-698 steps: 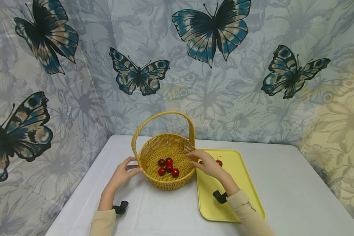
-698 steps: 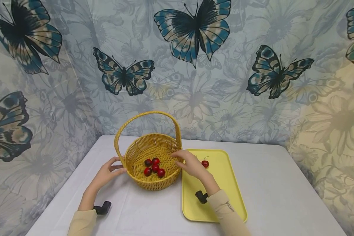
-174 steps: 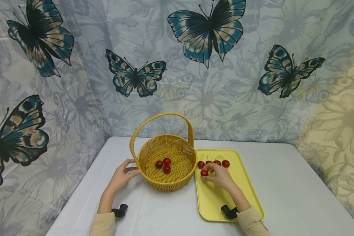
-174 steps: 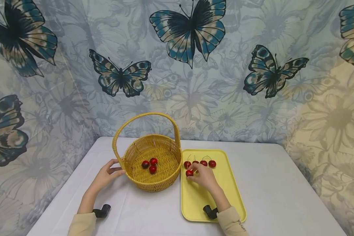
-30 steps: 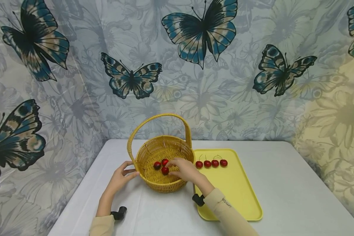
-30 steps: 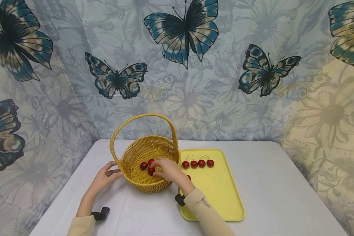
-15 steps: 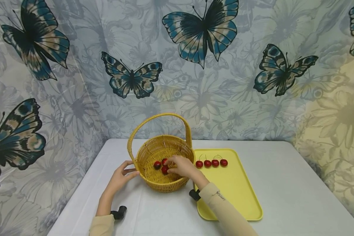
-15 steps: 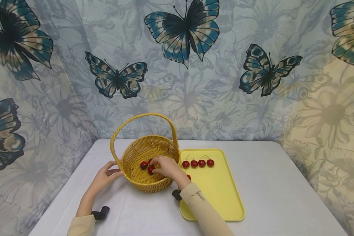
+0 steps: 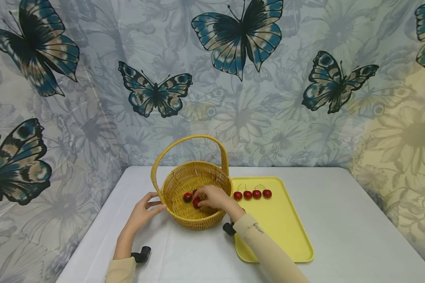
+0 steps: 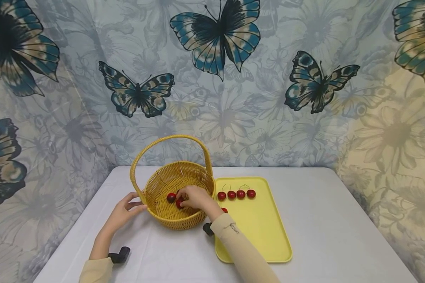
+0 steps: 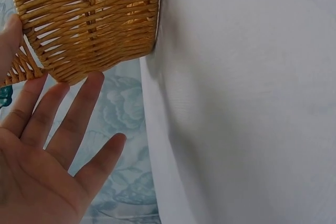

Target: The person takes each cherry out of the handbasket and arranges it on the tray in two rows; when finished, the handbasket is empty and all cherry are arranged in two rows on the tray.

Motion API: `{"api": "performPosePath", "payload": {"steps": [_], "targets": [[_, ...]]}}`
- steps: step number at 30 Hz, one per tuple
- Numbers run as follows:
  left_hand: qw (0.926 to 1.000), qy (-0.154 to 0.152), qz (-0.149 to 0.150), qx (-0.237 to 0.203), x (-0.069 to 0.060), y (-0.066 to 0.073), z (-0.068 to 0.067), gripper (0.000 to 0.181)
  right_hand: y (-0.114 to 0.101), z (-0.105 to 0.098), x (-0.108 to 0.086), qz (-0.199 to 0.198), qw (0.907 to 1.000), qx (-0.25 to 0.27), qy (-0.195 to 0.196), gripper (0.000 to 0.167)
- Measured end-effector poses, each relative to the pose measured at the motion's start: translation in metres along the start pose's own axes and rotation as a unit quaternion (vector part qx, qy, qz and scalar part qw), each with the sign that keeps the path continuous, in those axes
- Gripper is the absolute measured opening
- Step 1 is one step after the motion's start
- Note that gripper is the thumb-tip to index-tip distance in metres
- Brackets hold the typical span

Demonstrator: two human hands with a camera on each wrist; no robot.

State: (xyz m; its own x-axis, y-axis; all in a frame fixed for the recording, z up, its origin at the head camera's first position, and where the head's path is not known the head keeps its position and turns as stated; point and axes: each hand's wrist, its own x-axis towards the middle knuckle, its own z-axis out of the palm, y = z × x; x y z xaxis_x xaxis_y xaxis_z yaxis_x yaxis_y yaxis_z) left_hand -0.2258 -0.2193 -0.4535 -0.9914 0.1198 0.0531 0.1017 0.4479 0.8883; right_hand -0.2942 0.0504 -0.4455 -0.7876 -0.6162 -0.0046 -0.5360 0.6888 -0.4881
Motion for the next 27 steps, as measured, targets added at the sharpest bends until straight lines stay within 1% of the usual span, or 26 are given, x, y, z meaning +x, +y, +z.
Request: {"api": "performPosePath", "payload": {"steps": [2, 5, 7, 8, 13, 18, 27], "targets": [[0.9996, 0.007, 0.026, 0.008, 0.000, 0.001, 0.000, 0.057, 0.000, 0.000, 0.002, 0.000, 1.0000, -0.003, -0.002, 0.026], [0.9975, 0.019, 0.065, 0.021, 0.004, -0.008, 0.000, 0.060, 0.000, 0.001, 0.004, 0.001, 1.0000, -0.007, -0.006, 0.026], [0.9959, 0.025, 0.083, 0.026, 0.008, -0.016, 0.001, 0.061, 0.000, 0.001, 0.005, 0.005, 0.9999, -0.010, -0.008, 0.025], [0.9954, 0.027, 0.087, 0.029, 0.010, -0.019, 0.002, 0.060, 0.000, 0.001, 0.006, 0.006, 0.9999, -0.011, -0.009, 0.025], [0.9955, 0.033, 0.086, 0.023, 0.013, -0.025, 0.003, 0.060, 0.000, 0.002, 0.008, 0.014, 0.9996, -0.018, -0.014, 0.025], [0.9959, 0.036, 0.081, 0.020, 0.014, -0.024, 0.004, 0.059, 0.002, 0.004, 0.011, 0.008, 0.9995, -0.021, -0.020, 0.026], [0.9971, 0.034, 0.068, 0.010, 0.013, -0.023, 0.004, 0.058, 0.005, 0.012, 0.017, -0.010, 0.9996, -0.017, -0.019, 0.028]]}}
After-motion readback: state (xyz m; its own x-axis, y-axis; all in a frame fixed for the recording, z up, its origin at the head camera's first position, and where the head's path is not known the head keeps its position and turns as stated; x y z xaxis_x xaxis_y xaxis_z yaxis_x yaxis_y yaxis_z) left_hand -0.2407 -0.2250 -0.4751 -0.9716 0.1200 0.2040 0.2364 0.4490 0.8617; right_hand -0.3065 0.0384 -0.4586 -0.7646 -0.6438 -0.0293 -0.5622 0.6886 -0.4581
